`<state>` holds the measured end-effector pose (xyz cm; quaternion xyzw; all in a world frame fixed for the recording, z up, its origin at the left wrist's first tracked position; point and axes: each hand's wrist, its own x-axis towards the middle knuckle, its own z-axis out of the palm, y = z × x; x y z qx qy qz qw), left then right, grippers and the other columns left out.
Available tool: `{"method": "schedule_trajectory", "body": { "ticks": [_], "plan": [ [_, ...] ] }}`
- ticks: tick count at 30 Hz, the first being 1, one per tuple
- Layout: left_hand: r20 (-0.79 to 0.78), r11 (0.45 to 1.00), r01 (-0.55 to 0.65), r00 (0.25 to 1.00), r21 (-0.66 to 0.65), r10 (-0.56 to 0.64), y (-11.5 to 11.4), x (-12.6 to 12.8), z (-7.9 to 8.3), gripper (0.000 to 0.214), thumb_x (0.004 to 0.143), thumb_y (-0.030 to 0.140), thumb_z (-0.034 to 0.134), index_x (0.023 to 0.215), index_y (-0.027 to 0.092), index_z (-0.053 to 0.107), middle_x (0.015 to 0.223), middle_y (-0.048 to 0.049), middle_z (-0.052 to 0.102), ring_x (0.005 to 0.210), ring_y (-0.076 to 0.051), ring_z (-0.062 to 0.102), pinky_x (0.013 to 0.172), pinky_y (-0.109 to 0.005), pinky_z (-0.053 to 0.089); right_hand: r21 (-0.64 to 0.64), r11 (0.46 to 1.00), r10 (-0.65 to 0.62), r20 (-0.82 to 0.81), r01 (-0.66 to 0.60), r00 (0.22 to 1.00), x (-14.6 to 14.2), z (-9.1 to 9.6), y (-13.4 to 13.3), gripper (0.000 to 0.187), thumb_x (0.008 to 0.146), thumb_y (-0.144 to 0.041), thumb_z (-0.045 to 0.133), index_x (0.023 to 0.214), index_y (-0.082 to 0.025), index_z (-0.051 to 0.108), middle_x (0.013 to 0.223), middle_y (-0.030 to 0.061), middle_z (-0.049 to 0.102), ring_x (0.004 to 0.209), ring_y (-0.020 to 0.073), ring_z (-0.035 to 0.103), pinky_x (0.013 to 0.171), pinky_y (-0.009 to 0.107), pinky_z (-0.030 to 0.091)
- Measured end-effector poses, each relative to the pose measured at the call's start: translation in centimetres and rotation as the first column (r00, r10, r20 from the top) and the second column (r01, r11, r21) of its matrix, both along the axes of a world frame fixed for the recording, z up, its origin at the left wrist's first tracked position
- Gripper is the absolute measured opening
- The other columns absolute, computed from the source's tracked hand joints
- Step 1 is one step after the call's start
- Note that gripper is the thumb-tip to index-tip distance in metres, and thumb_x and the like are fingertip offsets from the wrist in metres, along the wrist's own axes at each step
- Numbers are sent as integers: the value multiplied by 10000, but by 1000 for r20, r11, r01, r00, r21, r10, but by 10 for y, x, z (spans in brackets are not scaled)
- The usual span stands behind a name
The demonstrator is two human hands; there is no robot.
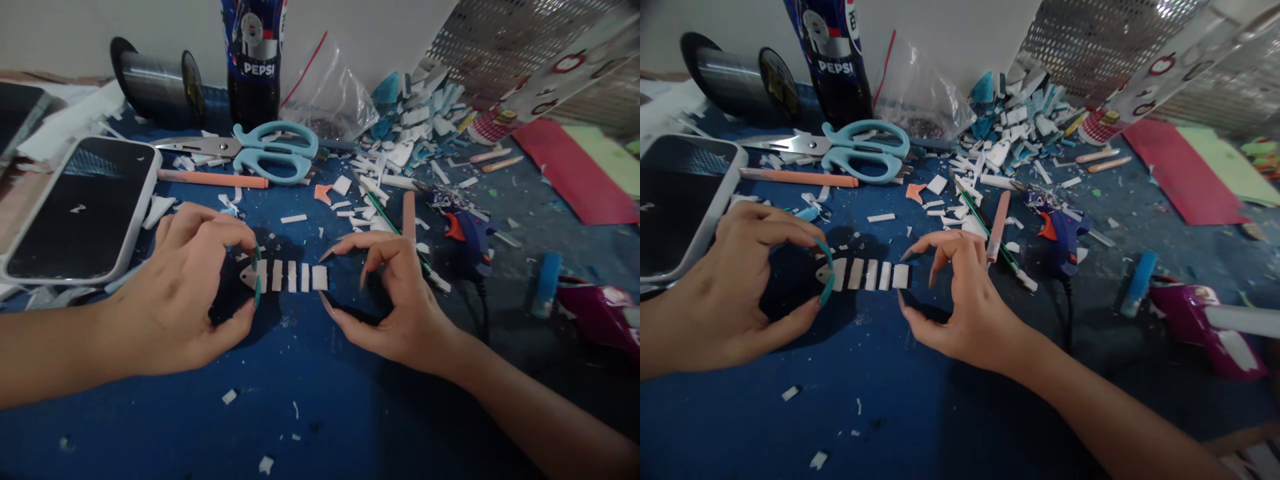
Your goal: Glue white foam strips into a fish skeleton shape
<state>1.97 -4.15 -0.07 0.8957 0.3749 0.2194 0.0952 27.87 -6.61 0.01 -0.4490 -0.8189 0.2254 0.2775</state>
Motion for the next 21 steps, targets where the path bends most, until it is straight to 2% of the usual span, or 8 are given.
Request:
{"method": "schedule_trajectory", "body": {
  "ticks": [21],
  "plan": [
    [7,1000,5,1000,18,-5,0,0,-1,310,817,188,544,1086,163,392,1027,-113,529,1018,-313,495,808,-505,439,18,1000,9,18,-9,1000,0,0,1,412,775,-149,662,906,-263,289,1035,90,535,982,274,572,829,525,477]
  ]
}}
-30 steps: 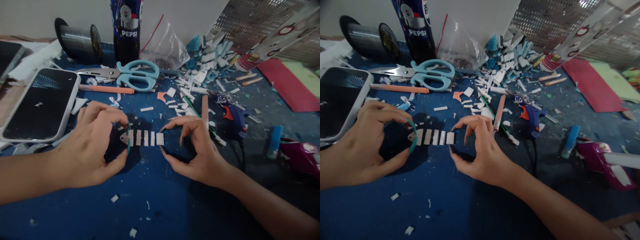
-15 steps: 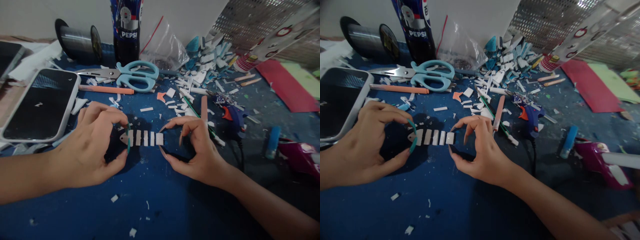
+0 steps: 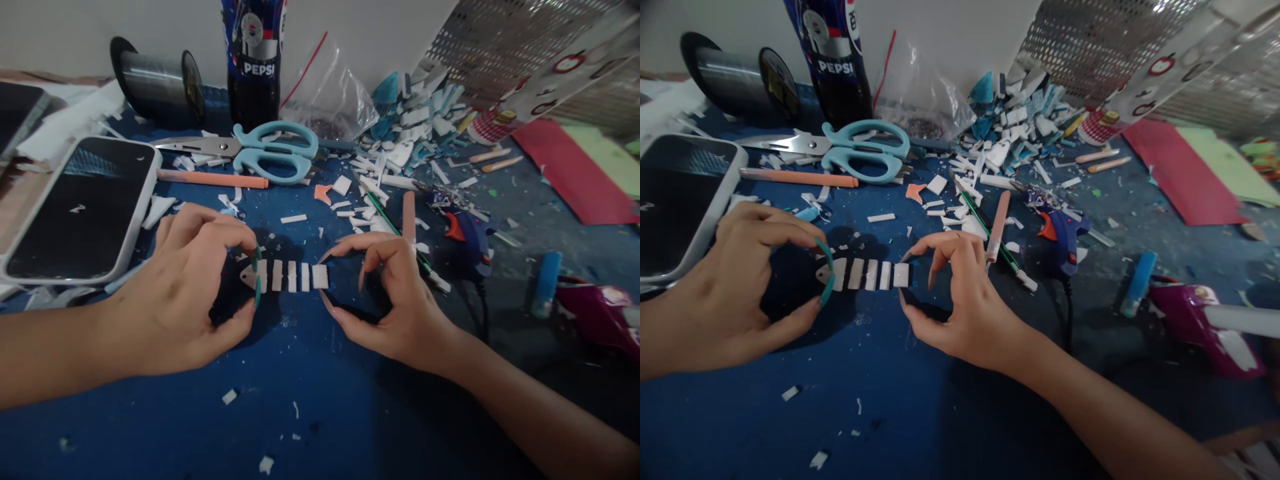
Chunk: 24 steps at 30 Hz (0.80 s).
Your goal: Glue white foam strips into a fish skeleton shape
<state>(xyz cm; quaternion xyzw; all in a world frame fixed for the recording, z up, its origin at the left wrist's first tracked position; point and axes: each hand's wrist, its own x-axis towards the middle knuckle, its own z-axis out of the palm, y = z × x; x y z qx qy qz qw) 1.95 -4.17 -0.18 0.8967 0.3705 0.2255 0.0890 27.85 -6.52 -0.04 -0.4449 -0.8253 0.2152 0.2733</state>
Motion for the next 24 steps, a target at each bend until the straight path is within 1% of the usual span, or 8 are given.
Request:
{"method": "schedule_trajectory", "body": {
  "ticks": [5,10,15,19,24],
  "plan": [
    [-14,1000,-10,1000,-14,10,0,1,1,336,812,183,553,1096,174,374,1048,-112,526,1034,-316,496,804,-499,444,-7,1000,3,-1,-3,1000,1,0,0,404,773,-160,657,917,-257,292,1042,101,539,985,277,565,825,519,477],
    [-13,1000,-6,1000,-31,5,-1,1,2,312,824,162,542,1099,159,395,1040,-124,521,1039,-328,486,805,-532,448,-20,1000,-4,-23,3,1000,2,-1,-1,397,777,-155,654,910,-254,293,1056,101,535,997,272,555,843,507,460],
    [18,1000,-5,1000,25,5,0,-1,-5,265,849,241,513,1082,156,420,1036,-135,547,1018,-321,494,777,-512,462,-64,998,-25,-16,24,1000,3,-4,-3,384,778,-169,656,896,-253,300,1092,101,540,1031,272,530,854,490,444],
    [14,999,-2,1000,38,1,1,-2,-9,273,852,265,505,1093,162,427,1046,-141,562,1030,-322,489,776,-495,457,-41,999,-37,-38,35,999,4,-5,-3,359,783,-181,644,893,-251,310,1087,95,545,1051,266,514,871,475,433],
    [1,999,4,1000,35,-4,0,-3,-9,255,856,257,482,1082,152,429,1051,-157,566,1037,-330,463,790,-510,442,-31,999,4,-28,-5,1000,3,-1,-3,359,791,-178,636,887,-249,297,1086,103,532,1064,255,503,887,467,428]
  ]
}}
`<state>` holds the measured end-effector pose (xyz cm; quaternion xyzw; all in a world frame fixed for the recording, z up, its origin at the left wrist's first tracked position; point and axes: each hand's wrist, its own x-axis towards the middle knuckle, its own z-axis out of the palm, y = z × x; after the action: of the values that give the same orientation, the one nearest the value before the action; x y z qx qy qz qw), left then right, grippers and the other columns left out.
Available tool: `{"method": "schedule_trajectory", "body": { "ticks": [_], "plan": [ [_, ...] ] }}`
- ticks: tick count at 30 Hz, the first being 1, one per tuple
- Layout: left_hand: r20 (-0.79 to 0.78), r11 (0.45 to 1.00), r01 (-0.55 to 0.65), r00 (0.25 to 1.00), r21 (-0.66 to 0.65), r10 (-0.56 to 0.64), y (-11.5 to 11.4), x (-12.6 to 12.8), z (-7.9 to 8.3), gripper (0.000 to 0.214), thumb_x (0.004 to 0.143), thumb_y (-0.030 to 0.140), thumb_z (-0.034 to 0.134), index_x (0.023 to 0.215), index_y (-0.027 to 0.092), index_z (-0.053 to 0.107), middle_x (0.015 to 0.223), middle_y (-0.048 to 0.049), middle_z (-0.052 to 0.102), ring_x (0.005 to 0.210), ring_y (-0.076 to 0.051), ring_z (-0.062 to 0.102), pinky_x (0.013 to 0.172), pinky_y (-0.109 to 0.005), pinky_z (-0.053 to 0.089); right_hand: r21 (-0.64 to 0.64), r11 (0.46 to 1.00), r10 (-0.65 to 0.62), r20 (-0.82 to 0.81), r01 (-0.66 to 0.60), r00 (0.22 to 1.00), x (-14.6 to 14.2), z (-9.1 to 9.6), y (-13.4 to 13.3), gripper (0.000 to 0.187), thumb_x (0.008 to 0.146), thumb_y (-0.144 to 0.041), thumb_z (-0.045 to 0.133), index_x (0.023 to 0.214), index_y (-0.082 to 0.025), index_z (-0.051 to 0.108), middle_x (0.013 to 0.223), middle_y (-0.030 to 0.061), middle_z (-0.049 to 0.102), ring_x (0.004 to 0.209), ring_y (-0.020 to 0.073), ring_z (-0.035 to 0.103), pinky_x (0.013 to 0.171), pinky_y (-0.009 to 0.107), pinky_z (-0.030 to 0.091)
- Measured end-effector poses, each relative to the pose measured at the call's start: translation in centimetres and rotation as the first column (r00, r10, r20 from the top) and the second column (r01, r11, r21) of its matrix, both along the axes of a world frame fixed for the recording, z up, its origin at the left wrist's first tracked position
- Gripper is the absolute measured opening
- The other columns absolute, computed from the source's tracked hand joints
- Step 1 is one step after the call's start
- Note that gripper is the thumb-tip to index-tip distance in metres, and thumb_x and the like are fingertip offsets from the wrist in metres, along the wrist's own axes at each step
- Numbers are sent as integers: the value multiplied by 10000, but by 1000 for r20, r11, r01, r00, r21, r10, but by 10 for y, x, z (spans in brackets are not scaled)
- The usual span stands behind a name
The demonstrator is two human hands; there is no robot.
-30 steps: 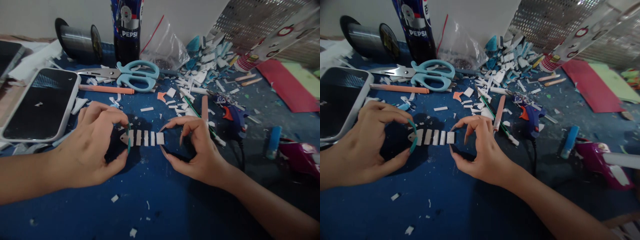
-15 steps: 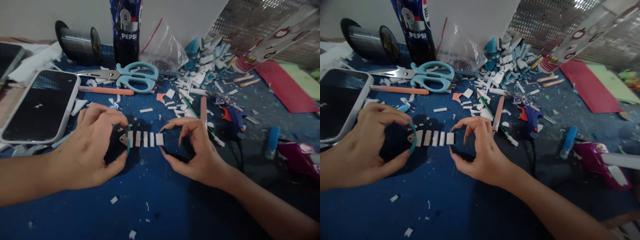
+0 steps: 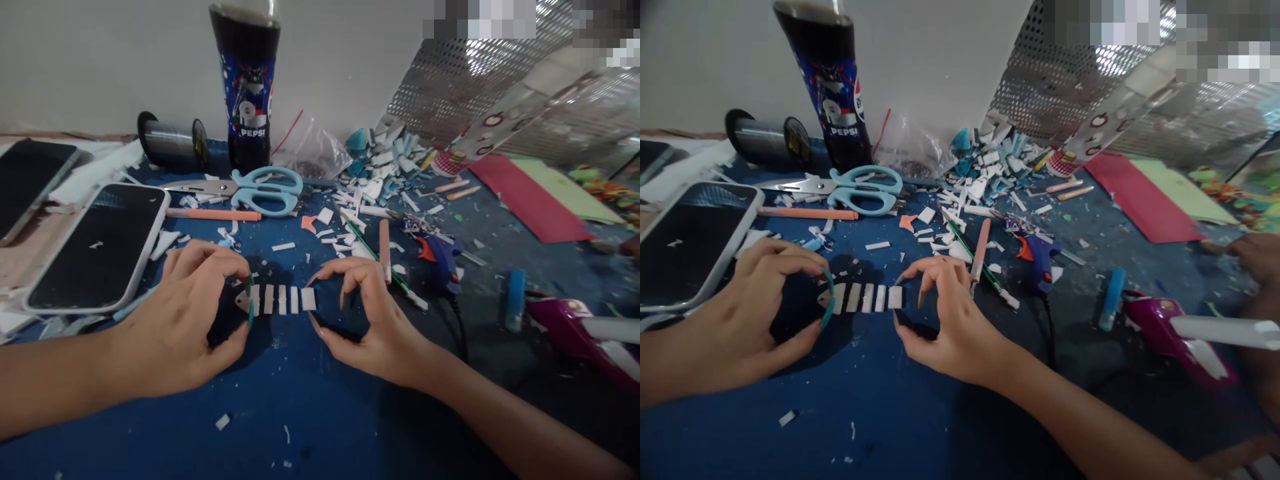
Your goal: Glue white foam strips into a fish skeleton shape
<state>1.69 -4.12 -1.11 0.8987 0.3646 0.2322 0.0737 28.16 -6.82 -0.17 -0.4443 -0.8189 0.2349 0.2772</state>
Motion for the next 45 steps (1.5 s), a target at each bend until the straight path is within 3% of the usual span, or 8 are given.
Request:
{"method": "schedule_trajectory", "body": {
  "ticks": [8,13,21,27,36,39,42,45],
  "plan": [
    [37,992,34,999,125,-39,-4,1,0,238,867,287,464,1078,181,435,1048,-139,596,982,-318,509,810,-508,406,-26,999,-47,-20,47,999,-1,3,-4,378,770,-198,633,914,-258,289,1137,92,513,1053,262,489,850,476,434],
    [91,990,50,994,134,-63,-1,0,10,347,849,280,593,1132,202,408,1104,-124,588,1038,-278,566,907,-469,459,117,987,-99,-75,107,992,-2,-1,-8,338,799,-167,572,911,-262,268,1053,68,529,1013,250,515,838,470,432],
    [-251,955,197,958,220,-140,55,39,36,276,923,276,496,1152,126,463,1102,-144,601,1068,-287,557,894,-419,486,310,919,-204,-154,243,967,-6,-6,-9,269,787,-127,512,894,-250,299,933,44,529,877,218,508,778,428,386],
    [-469,936,276,871,219,-147,105,81,24,400,885,322,570,1198,95,470,1171,-183,573,1084,-319,503,892,-403,425,398,871,-244,-161,289,956,-4,-6,-8,230,796,-133,474,888,-245,295,901,42,519,854,205,530,797,435,391],
    [-497,918,308,854,248,-152,103,98,8,311,964,240,369,1195,86,510,1074,-176,581,955,-268,531,804,-350,437,500,787,-371,-86,362,925,-2,4,-8,192,807,-159,468,900,-234,319,912,83,550,890,247,544,859,498,422],
    [-498,912,327,850,247,-170,99,95,12,373,924,74,312,1240,91,509,1096,-182,583,940,-255,564,799,-347,444,512,697,-572,-25,502,820,16,22,0,132,830,-231,497,897,-189,391,897,172,537,915,341,524,800,571,415],
    [-489,905,352,849,239,-202,95,91,15,500,844,-47,288,1244,131,530,1105,-165,597,922,-230,586,767,-320,448,445,518,-855,308,731,418,40,37,8,438,859,-483,525,986,-65,489,988,328,534,975,448,533,746,589,442],
    [-457,904,362,859,228,-230,94,87,19,517,804,-74,315,1202,148,558,1113,-148,606,939,-219,586,756,-298,456,326,424,-835,503,845,225,59,41,16,682,828,-658,504,1051,-14,538,1065,399,539,1029,482,541,778,598,452]
  ]
}}
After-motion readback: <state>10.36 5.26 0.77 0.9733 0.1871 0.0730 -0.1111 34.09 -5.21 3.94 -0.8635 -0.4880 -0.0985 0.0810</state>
